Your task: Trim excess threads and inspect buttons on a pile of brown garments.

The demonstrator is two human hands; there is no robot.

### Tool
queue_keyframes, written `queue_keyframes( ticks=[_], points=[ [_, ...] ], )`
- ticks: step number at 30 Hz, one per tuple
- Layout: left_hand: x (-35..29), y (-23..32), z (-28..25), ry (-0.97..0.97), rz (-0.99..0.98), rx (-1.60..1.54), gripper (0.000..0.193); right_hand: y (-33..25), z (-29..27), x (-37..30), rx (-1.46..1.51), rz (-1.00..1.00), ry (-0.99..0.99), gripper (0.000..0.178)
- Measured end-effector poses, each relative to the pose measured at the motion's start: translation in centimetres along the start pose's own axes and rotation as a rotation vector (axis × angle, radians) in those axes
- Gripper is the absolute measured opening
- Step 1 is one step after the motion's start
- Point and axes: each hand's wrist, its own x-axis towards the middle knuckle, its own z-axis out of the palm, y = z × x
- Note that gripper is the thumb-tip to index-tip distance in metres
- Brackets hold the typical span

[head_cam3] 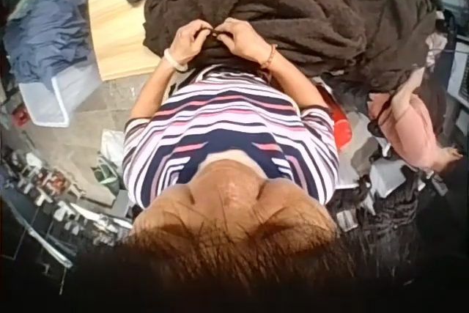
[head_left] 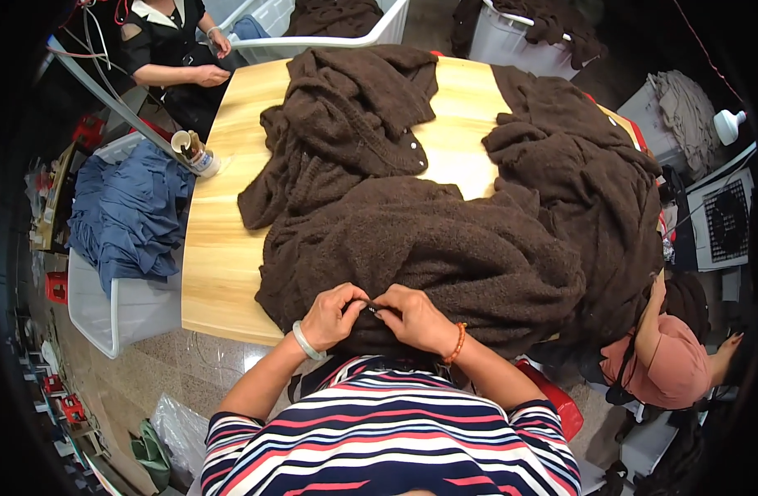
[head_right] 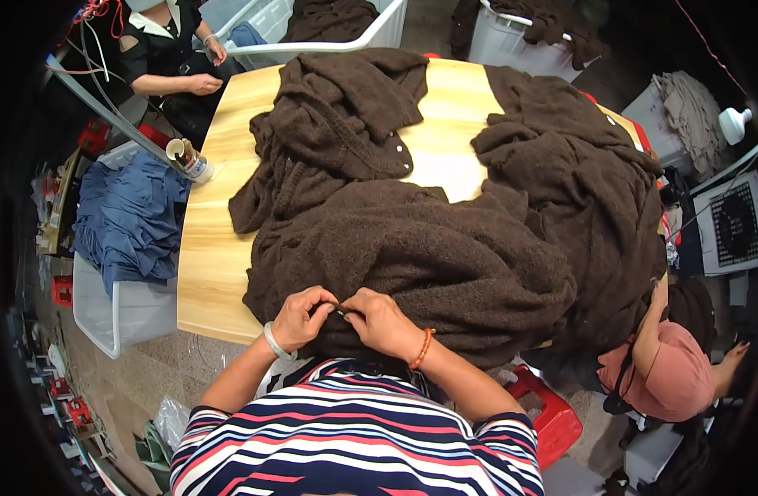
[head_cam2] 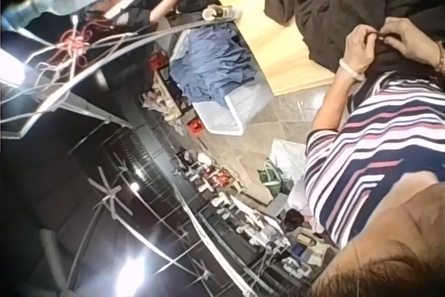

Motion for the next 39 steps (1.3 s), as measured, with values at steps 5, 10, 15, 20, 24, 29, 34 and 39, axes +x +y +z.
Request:
queue_keyframes(
  ticks=[5,10,15,20,24,29,34,39],
  points=[
    [-0.1,0.1,0.3,0.012,-0.035,-0.036,0.008,0.6,0.1,0.2,0.352,0.398,-0.076,0.021],
    [-0.8,-0.2,0.6,-0.021,-0.139,-0.177,0.008,0.9,-0.1,0.1,0.428,0.487,-0.156,0.020],
    [-0.7,-0.6,0.8,-0.020,-0.126,-0.199,0.008,1.5,-0.7,0.4,0.533,0.493,-0.192,0.016],
    [-0.6,-1.0,1.0,0.027,-0.096,-0.198,0.007,2.0,-0.9,0.7,0.761,0.604,-0.197,0.024],
    [-0.9,-0.7,1.1,0.057,-0.073,-0.200,0.007,1.9,-0.5,0.3,0.730,0.569,-0.177,0.026],
    [-1.5,-0.4,1.6,0.056,-0.098,-0.225,0.006,1.6,-1.1,-0.2,0.651,0.523,-0.214,0.019],
    [-0.6,0.1,1.2,0.097,-0.069,-0.197,0.006,1.4,-1.1,0.6,0.782,0.620,-0.161,0.024],
    [-0.8,0.3,1.4,0.100,-0.052,-0.194,0.007,1.4,-1.4,0.3,0.798,0.606,-0.184,0.020]
  ],
)
